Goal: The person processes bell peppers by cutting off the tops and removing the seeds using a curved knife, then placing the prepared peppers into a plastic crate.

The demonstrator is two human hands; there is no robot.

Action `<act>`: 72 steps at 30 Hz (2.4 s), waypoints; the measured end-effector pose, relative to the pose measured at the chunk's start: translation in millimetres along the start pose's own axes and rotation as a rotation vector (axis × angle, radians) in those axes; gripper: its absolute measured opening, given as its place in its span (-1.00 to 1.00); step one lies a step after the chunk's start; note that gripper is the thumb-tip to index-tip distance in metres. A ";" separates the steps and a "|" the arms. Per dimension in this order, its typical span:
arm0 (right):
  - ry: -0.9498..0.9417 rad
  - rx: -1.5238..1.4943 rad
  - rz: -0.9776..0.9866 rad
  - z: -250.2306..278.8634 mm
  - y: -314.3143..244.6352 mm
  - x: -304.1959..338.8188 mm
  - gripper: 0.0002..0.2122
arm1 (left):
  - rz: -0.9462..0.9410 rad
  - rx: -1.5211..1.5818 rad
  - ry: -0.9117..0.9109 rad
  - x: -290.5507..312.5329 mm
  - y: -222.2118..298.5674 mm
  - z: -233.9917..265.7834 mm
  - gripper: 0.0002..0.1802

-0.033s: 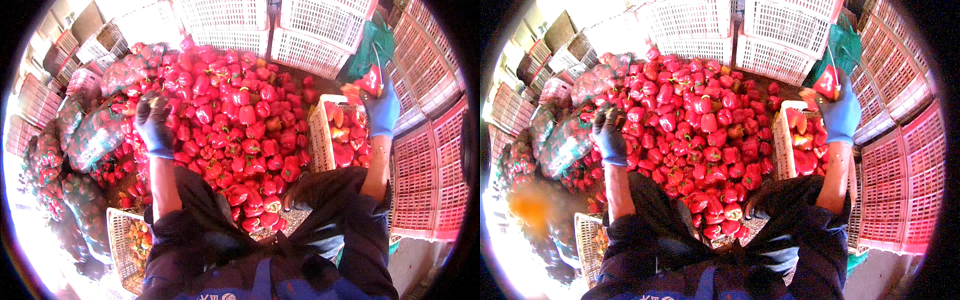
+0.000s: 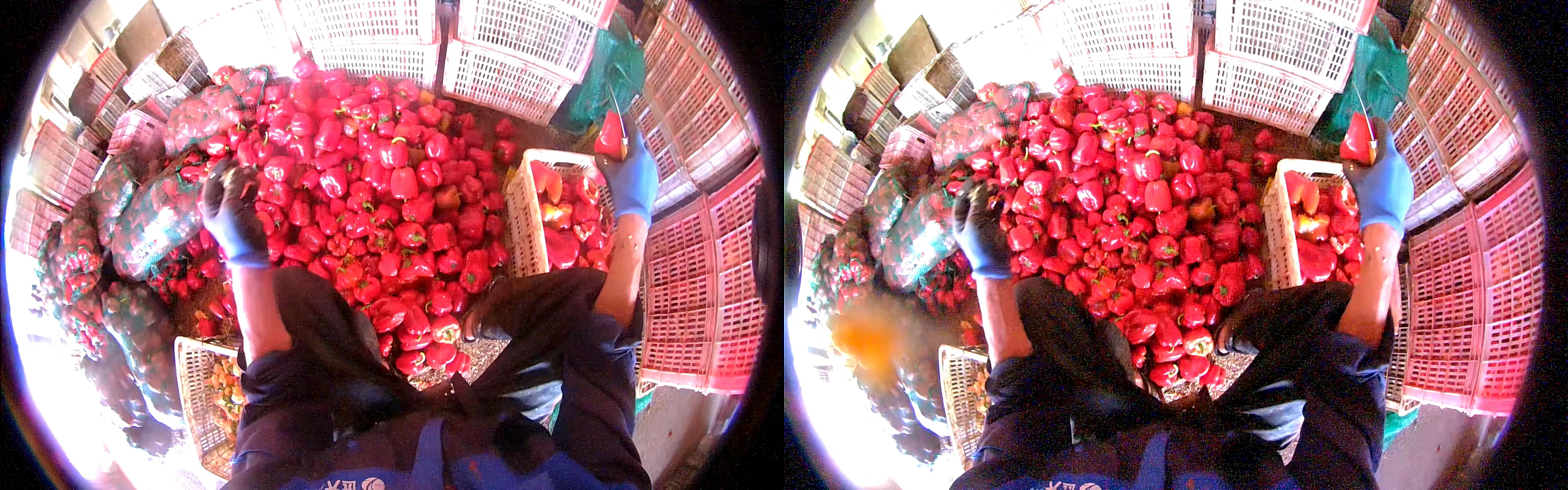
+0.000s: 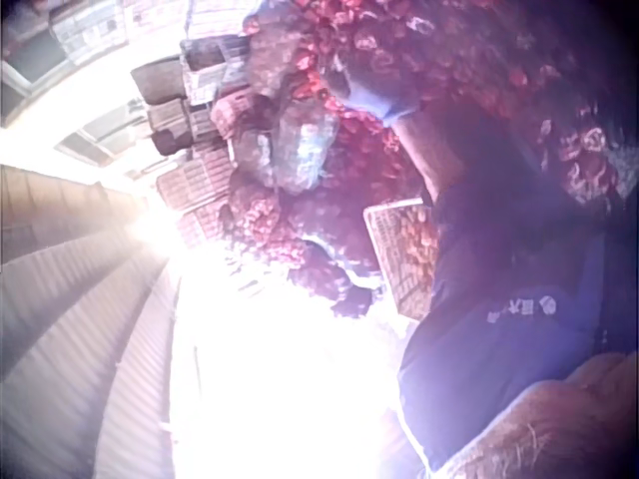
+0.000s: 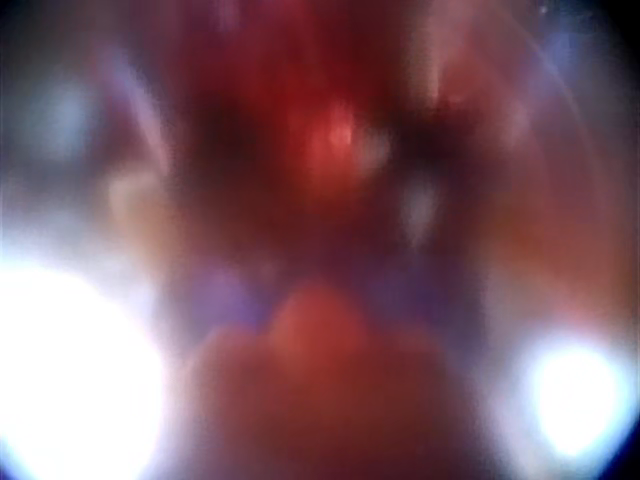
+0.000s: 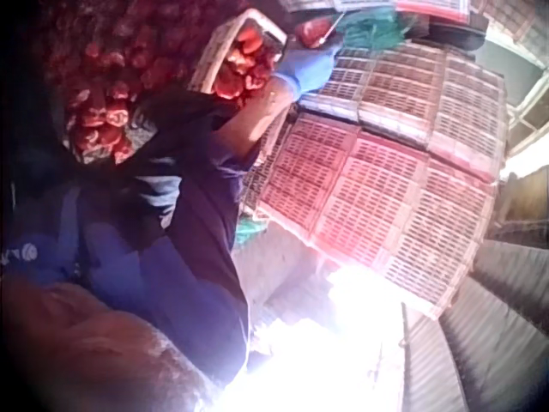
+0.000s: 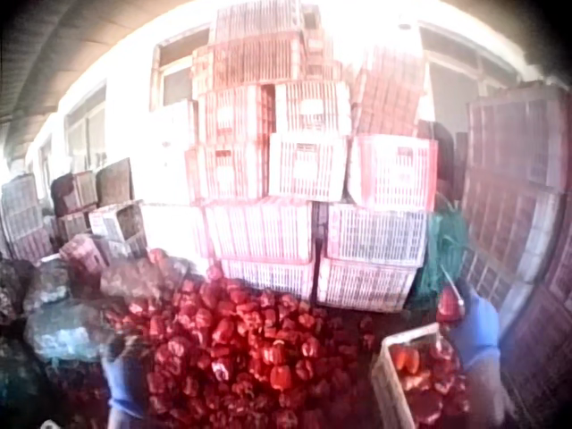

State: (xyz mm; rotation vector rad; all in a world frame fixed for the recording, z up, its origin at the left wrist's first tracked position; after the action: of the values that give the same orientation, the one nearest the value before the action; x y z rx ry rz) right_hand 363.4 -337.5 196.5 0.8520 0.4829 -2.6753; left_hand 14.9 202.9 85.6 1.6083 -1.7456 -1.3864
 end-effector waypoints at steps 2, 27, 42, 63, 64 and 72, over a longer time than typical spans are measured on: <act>-0.082 0.008 0.001 -25.7 32.1 -1.3 -0.28 | -0.048 -0.081 0.039 7.2 17.5 42.5 -0.70; -0.204 -0.526 0.236 -24.0 -170.1 50.3 -0.73 | -0.024 -1.119 -1.173 87.9 -55.2 -74.1 -0.33; -0.205 -0.462 0.346 -41.1 -164.0 45.0 -0.67 | 0.402 -0.842 -0.948 234.2 -282.7 16.8 0.09; -0.687 -1.051 0.518 -67.1 -275.0 157.2 -0.48 | 0.047 -0.110 -0.603 73.3 -13.5 -87.7 0.08; -0.630 -1.048 0.566 -66.0 -279.4 157.4 -0.47 | 0.079 -0.106 -0.596 73.1 -16.8 -82.3 0.11; -0.753 -0.894 0.555 -82.7 -300.4 182.3 -0.49 | -0.005 -0.246 -0.582 74.1 -8.9 -64.2 0.03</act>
State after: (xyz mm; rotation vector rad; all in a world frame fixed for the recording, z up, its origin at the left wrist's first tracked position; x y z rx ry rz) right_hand 151.0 -65.1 91.4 -0.2545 0.9351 -1.7536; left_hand 51.8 111.8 82.0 1.1454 -1.7586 -2.1304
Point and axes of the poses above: each hand's wrist, its own x-axis away from the middle knuckle, its own z-axis out of the back of the hand, y = z × x, the point moved 10 cm from there along -x, towards the middle knuckle, and after that the axes turned 2 degrees about -z, right-handed, at the moved point
